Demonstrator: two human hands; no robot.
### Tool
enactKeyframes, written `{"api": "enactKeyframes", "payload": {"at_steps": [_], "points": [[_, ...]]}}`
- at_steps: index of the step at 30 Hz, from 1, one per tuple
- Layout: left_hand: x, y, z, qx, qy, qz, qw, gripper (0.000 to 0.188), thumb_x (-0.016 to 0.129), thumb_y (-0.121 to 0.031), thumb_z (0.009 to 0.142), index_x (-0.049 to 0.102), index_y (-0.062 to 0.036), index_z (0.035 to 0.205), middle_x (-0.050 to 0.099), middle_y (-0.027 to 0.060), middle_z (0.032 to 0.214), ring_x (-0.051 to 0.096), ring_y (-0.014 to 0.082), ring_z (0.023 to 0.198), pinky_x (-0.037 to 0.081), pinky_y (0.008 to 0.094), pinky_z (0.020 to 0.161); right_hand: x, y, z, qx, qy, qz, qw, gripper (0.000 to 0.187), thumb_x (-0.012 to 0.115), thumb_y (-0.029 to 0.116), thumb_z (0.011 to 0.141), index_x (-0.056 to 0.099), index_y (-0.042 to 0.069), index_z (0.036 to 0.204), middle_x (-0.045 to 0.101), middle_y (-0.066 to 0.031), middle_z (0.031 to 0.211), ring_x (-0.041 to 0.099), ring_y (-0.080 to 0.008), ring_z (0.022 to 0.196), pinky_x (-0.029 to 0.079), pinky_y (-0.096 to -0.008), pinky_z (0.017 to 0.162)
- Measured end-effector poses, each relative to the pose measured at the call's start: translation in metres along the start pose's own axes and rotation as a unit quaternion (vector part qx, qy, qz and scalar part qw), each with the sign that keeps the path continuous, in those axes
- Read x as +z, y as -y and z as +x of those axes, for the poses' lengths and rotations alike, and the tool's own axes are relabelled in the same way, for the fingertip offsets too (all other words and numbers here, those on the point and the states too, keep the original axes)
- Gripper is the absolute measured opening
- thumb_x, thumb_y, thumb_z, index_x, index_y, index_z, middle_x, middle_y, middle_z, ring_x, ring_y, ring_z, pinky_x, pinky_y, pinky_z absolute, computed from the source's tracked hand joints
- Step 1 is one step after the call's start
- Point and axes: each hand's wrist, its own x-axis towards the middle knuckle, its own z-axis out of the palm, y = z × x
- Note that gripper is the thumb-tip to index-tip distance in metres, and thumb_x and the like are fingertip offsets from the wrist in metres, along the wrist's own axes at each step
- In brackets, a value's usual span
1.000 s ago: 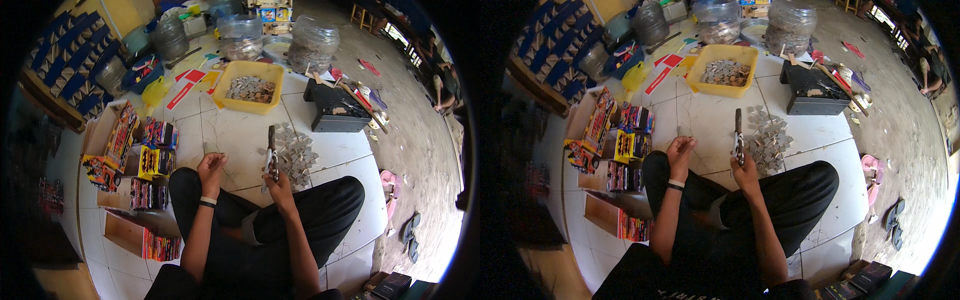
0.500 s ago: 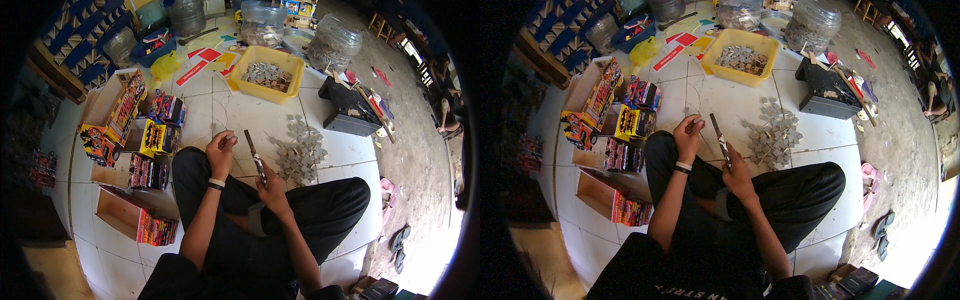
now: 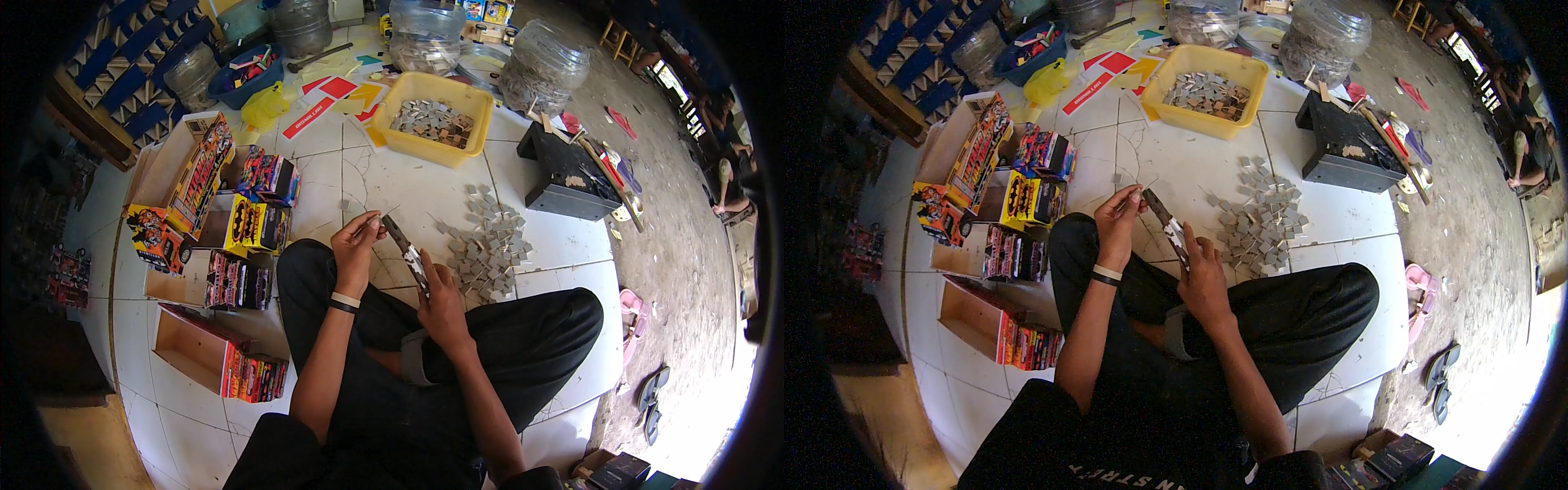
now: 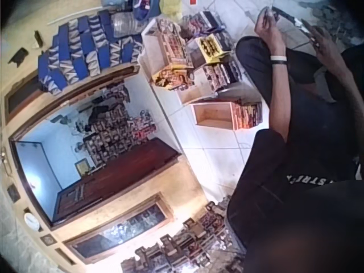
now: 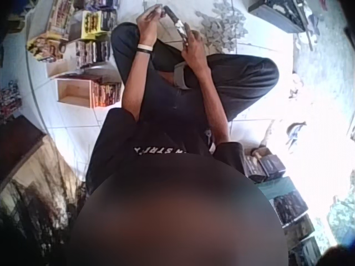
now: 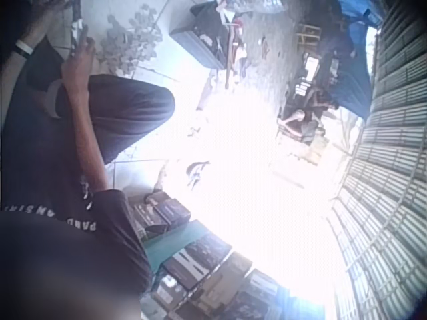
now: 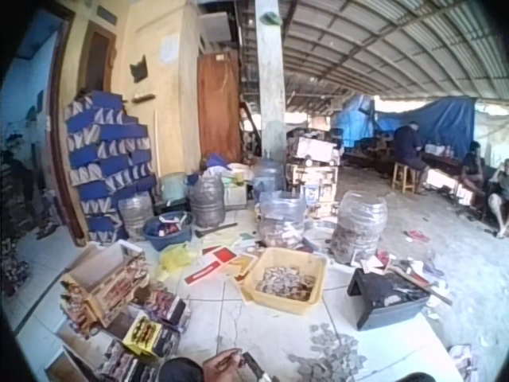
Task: The person sits on the floor and pours small metal pieces from a yellow container onto the tiled floor. They then use pliers to pick up individual pieces, trim their edges, and place them back on the floor in a pile.
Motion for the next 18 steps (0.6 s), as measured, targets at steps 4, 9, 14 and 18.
{"api": "enactKeyframes", "payload": {"at_steps": [4,9,14,18], "points": [[-0.0006,-0.0034,0.0001,-0.004,-0.007,0.001,1.0,0.023,0.071,-0.008,0.098,0.072,0.0055,0.116,0.072,0.0068,0.095,0.068,0.0127,0.083,0.057,0.0269,0.079,-0.0007,0.0018,0.0,0.003,0.009,-0.01,1.0,0.073,0.064,-0.006,0.088,0.042,0.009,0.156,0.058,-0.0208,0.116,0.06,-0.0414,0.102,0.05,-0.0496,0.087],[-0.0033,-0.005,-0.0001,-0.007,-0.002,0.006,1.0,0.022,0.071,-0.008,0.098,0.073,0.0053,0.116,0.072,0.0059,0.094,0.067,0.0118,0.082,0.055,0.0256,0.075,-0.0005,0.0036,0.0003,0.005,0.013,-0.009,1.0,0.074,0.065,-0.006,0.087,0.042,0.01,0.156,0.058,-0.02,0.113,0.06,-0.0406,0.101,0.05,-0.0492,0.087],[-0.0041,-0.0028,0.0004,-0.015,0.003,-0.001,1.0,0.022,0.072,-0.009,0.098,0.073,0.0048,0.115,0.072,0.0048,0.092,0.067,0.0112,0.082,0.054,0.0249,0.075,-0.0022,0.0063,0.0018,0.0,0.003,-0.017,1.0,0.074,0.064,-0.006,0.087,0.042,0.011,0.156,0.056,-0.0192,0.109,0.059,-0.0391,0.099,0.05,-0.0488,0.085],[-0.0079,-0.0008,0.0014,-0.028,0.006,0.0,1.0,0.022,0.072,-0.01,0.098,0.073,0.0038,0.115,0.071,0.004,0.092,0.066,0.011,0.082,0.054,0.0254,0.076,-0.0063,0.0078,0.0023,0.016,0.032,0.007,0.999,0.073,0.064,-0.007,0.088,0.044,0.012,0.155,0.056,-0.0187,0.104,0.061,-0.0392,0.092,0.05,-0.0487,0.079]]}}
